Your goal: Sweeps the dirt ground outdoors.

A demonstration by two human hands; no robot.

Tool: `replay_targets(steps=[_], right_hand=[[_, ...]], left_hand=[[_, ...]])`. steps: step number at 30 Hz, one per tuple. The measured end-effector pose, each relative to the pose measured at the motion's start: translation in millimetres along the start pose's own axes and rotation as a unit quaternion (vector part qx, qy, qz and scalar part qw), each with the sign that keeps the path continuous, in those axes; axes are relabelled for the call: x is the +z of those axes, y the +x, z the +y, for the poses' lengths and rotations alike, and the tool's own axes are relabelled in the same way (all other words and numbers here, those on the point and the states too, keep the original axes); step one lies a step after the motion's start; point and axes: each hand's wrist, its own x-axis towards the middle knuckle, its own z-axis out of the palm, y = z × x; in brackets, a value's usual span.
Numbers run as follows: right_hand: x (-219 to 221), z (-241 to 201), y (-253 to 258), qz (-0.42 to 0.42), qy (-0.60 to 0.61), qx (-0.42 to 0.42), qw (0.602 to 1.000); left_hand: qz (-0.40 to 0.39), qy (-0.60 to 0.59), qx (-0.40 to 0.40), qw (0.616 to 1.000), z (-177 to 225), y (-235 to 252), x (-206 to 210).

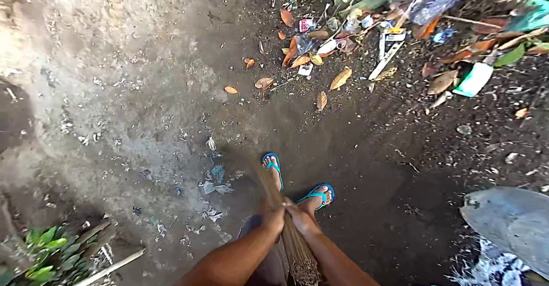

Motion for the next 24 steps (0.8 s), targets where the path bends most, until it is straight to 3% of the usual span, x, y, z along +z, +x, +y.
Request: replay_targets(steps=[2,5,7,9,12,14,16,19,21,24], right_hand=[[3,-7,-6,0.079,0.108,-0.080,0.988],[23,-26,-58,0.080,0.156,-0.146,0.974],[38,-44,-86,0.010,0.155,-0.141,0.978],[52,-60,-85,-0.079,0.111,-0.074,0.988],[66,-85,-28,-0.165,-0.010,0.023,0.986],[65,-98,10,-0.074,-0.003,0.048,0.996],[60,-109,26,0.057,0.085,-0.009,0.995],[63,-118,10,0.164,0.164,-0.097,0.968],[78,-113,-14,0.145,0.169,-0.163,0.961],[98,-126,-50,0.016,0.179,-0.140,0.974]], left_hand=[[-0.066,0.034,0.071,0.995,31,3,-3],[-0.102,-0.054,0.111,0.987,43,-54,-20],[-0.047,-0.095,0.084,0.991,47,-95,-37],[0.051,-0.114,0.032,0.992,43,-112,-50],[0.128,-0.125,-0.033,0.983,45,-69,-68],[0.086,-0.080,-0.044,0.992,69,-23,-73],[-0.023,0.019,-0.024,0.999,107,18,-74],[-0.132,0.096,0.025,0.986,140,22,-70],[-0.127,0.085,0.073,0.986,144,-19,-84],[-0.025,0.020,0.089,0.996,130,-64,-107]])
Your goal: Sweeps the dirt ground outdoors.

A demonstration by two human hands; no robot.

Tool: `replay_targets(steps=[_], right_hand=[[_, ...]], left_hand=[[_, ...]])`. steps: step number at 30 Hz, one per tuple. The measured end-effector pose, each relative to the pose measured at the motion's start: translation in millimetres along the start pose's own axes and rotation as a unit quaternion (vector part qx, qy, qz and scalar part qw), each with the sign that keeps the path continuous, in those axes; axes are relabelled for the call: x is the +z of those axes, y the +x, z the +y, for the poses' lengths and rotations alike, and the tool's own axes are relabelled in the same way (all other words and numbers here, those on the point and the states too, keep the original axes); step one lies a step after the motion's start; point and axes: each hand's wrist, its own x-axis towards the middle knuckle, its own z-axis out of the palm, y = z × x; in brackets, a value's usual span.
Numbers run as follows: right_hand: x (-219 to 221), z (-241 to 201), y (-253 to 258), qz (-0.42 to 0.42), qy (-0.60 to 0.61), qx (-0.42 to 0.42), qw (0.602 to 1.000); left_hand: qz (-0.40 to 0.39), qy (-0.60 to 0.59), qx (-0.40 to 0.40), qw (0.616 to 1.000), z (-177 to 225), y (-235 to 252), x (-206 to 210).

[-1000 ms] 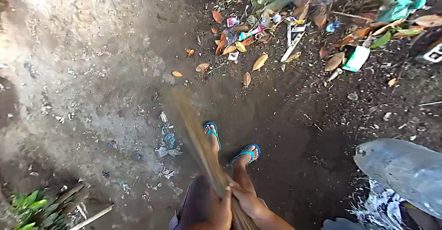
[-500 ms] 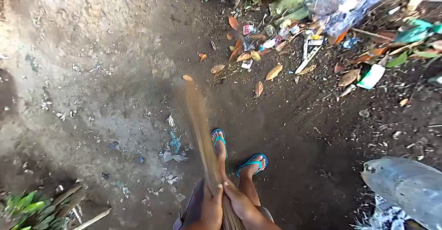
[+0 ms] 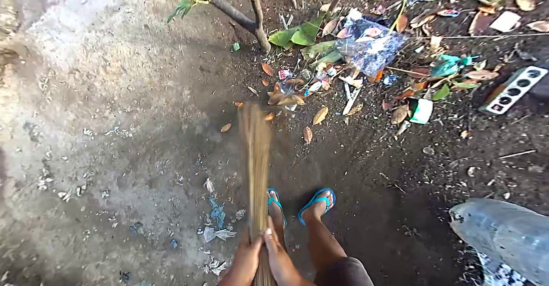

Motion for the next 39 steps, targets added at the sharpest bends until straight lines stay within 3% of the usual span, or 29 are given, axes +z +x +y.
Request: replay_targets(steps=[3,5,7,10,13,15,17,19,21,23,24,26,29,31,34,36,39], right_hand=[[3,-27,42,-0.111,-0.023,0.087,0.990],[-9,-58,90,-0.107,-0.089,0.132,0.981],[-31,-89,126,-0.025,-0.077,0.126,0.989],[-74,-126,148,0.162,0.106,-0.026,0.981],[-118,-167,130,0.225,0.161,-0.119,0.953],[-136,-170,96,0.189,0.080,-0.148,0.967],[-143,-150,60,0.115,0.051,-0.152,0.980],[-143,-124,32,0.027,0.080,-0.096,0.992],[-144,-111,24,-0.079,0.077,0.012,0.994],[-152,-100,50,-0.132,-0.005,0.126,0.983],[-162,-100,70,-0.145,-0.065,0.168,0.973],[-200,-117,97,-0.126,-0.136,0.177,0.967],[-281,-147,118,0.096,0.018,0.011,0.995],[-338,-190,139,0.200,0.132,-0.096,0.966],[-397,-282,149,0.285,0.147,-0.177,0.931],[-415,-316,153,0.307,0.114,-0.215,0.920],[-416,-312,137,0.268,0.093,-0.277,0.918]], left_hand=[[0.123,-0.029,-0.010,0.992,7,29,-9],[0.145,0.009,-0.031,0.989,35,76,0],[0.093,0.113,-0.038,0.989,85,124,27],[-0.076,0.275,-0.008,0.958,167,172,99],[-0.173,0.282,0.045,0.942,202,174,164],[-0.178,0.239,0.087,0.951,193,138,175],[-0.125,0.207,0.106,0.965,168,86,170],[-0.018,0.166,0.071,0.983,134,37,164],[0.096,0.108,-0.014,0.989,105,13,160],[0.147,0.074,-0.096,0.982,84,25,160],[0.140,0.071,-0.127,0.979,77,40,165],[0.073,0.103,-0.138,0.982,79,83,192],[-0.064,0.263,-0.051,0.961,139,157,287],[-0.146,0.334,0.027,0.931,209,183,373],[-0.199,0.399,0.098,0.890,301,204,467],[-0.214,0.361,0.134,0.898,327,213,493],[-0.229,0.295,0.213,0.903,316,186,485]])
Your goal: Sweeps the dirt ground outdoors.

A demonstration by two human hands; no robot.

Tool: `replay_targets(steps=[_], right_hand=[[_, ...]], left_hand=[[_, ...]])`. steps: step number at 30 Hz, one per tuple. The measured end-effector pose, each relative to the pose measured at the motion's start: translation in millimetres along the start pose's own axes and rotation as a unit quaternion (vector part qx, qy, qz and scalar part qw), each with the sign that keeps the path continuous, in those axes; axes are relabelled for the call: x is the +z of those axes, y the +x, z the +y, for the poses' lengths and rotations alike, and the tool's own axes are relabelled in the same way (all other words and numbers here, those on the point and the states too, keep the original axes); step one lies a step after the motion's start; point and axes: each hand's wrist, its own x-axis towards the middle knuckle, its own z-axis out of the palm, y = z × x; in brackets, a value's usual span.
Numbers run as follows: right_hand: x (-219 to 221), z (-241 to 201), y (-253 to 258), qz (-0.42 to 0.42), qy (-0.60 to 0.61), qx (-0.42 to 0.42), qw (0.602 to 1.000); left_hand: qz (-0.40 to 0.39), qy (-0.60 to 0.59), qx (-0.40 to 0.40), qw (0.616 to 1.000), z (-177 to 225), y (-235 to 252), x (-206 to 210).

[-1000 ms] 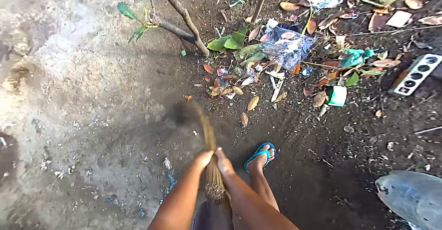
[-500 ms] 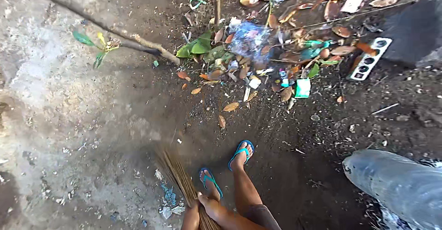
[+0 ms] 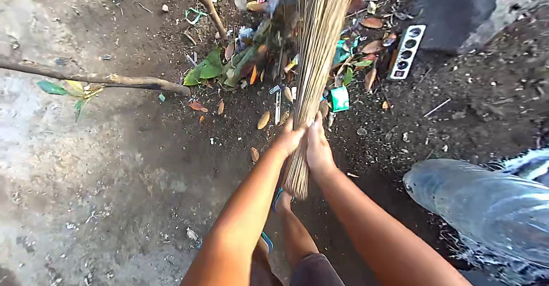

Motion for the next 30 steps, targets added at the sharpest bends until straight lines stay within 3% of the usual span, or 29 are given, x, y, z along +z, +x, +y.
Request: replay_targets(steps=[2,4,6,8,10,11,12,14,16,18,21,24,26,28,30], right_hand=[[-23,-2,-51,-0.071,-0.015,0.016,0.997],[-53,-2,-114,-0.178,-0.035,0.107,0.978],[-78,3,-162,-0.285,-0.068,0.246,0.924],[-91,18,-178,-0.336,-0.133,0.384,0.850],[-96,46,-170,-0.340,-0.190,0.463,0.796],[-101,61,-164,-0.304,-0.203,0.449,0.815],[-106,73,-156,-0.241,-0.195,0.406,0.859],[-116,72,-125,-0.114,-0.124,0.293,0.941],[-119,57,-107,-0.046,-0.072,0.208,0.974],[-115,44,-121,-0.054,-0.056,0.151,0.985],[-98,30,-174,-0.133,-0.041,0.132,0.981],[-63,33,-204,-0.255,-0.014,0.232,0.938],[-26,58,-189,-0.337,-0.038,0.317,0.886],[16,75,-151,-0.379,-0.119,0.345,0.850],[53,79,-121,-0.304,-0.143,0.330,0.882]], left_hand=[[0.034,-0.035,0.001,0.999,-13,-68,23],[0.093,-0.105,-0.100,0.985,-31,-152,58],[0.154,-0.158,-0.238,0.946,-50,-221,91],[0.174,-0.174,-0.354,0.902,-77,-249,116],[0.128,-0.184,-0.416,0.881,-112,-235,131],[0.083,-0.182,-0.402,0.893,-130,-214,133],[0.028,-0.159,-0.358,0.920,-140,-186,131],[-0.023,-0.090,-0.250,0.964,-123,-122,128],[-0.036,-0.075,-0.178,0.981,-91,-92,125],[-0.019,-0.073,-0.115,0.990,-80,-109,122],[0.047,-0.045,-0.109,0.992,-79,-187,108],[0.175,-0.109,-0.225,0.952,-75,-251,87],[0.237,-0.130,-0.295,0.917,-103,-252,60],[0.248,-0.108,-0.308,0.912,-137,-221,23],[0.181,-0.065,-0.295,0.936,-149,-174,-21]])
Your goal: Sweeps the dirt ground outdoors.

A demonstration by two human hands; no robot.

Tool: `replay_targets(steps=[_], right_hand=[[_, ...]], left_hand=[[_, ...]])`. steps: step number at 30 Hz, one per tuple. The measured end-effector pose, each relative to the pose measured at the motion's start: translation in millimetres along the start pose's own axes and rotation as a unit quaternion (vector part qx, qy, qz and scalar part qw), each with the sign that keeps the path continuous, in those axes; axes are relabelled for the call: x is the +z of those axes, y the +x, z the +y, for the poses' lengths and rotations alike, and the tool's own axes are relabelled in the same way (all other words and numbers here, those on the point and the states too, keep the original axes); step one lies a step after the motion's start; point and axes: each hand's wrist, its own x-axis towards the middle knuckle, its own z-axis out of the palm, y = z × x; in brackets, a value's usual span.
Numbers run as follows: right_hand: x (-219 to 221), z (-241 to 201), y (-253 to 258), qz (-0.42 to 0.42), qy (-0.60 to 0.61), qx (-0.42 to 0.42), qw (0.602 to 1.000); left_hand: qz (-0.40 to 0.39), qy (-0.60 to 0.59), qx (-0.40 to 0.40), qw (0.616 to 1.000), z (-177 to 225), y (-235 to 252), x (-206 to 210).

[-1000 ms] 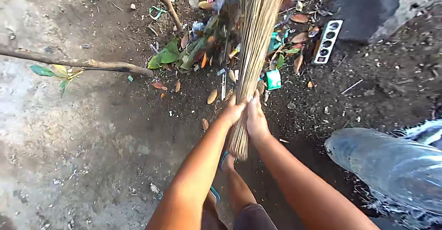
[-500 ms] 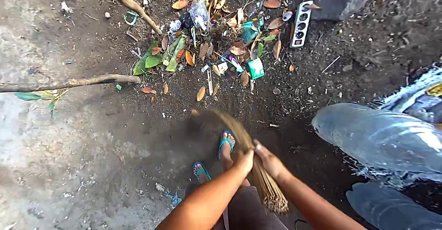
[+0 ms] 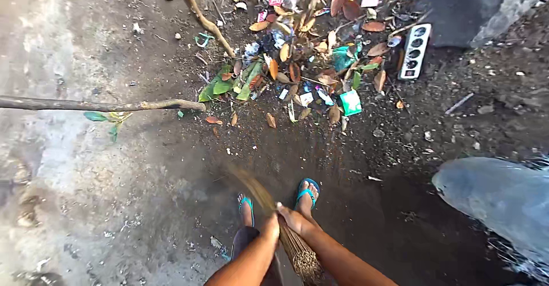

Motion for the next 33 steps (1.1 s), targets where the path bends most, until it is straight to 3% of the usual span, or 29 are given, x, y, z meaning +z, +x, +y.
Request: replay_targets(steps=[2,4,6,9,12,14,16,18,21,24,26,29,33], right_hand=[[15,-21,12,0.134,0.129,-0.078,0.980],[43,-34,6,0.213,0.204,-0.142,0.945],[87,-44,-6,0.221,0.199,-0.193,0.935],[179,-54,-24,0.166,0.198,-0.219,0.941],[260,-70,-31,-0.014,0.207,-0.191,0.960],[296,-91,-19,-0.130,0.165,-0.145,0.967],[316,-110,5,-0.193,0.090,-0.109,0.971],[324,-117,31,-0.193,0.039,-0.103,0.975],[323,-116,60,-0.125,0.015,-0.101,0.987],[319,-109,80,-0.043,0.026,-0.086,0.995],[310,-108,81,0.008,0.040,-0.067,0.997],[299,-97,70,0.068,0.047,-0.057,0.995],[290,-80,58,0.095,0.059,-0.030,0.993]], left_hand=[[-0.092,0.060,0.035,0.993,44,32,-21],[-0.167,0.065,0.051,0.982,70,34,-45],[-0.210,0.039,0.075,0.974,71,16,-85],[-0.241,0.019,0.070,0.968,51,-16,-184],[-0.178,-0.028,0.009,0.984,25,-50,-301],[-0.082,-0.066,-0.024,0.994,4,-61,-374],[0.020,-0.035,-0.041,0.998,-9,-52,-440],[0.111,0.045,-0.052,0.991,-12,-12,-500],[0.166,0.161,-0.059,0.971,29,82,-565],[0.136,0.277,-0.043,0.950,92,165,-570],[0.043,0.322,-0.023,0.946,117,181,-542],[-0.136,0.338,0.010,0.931,98,132,-518],[-0.193,0.314,0.021,0.929,52,13,-546]])
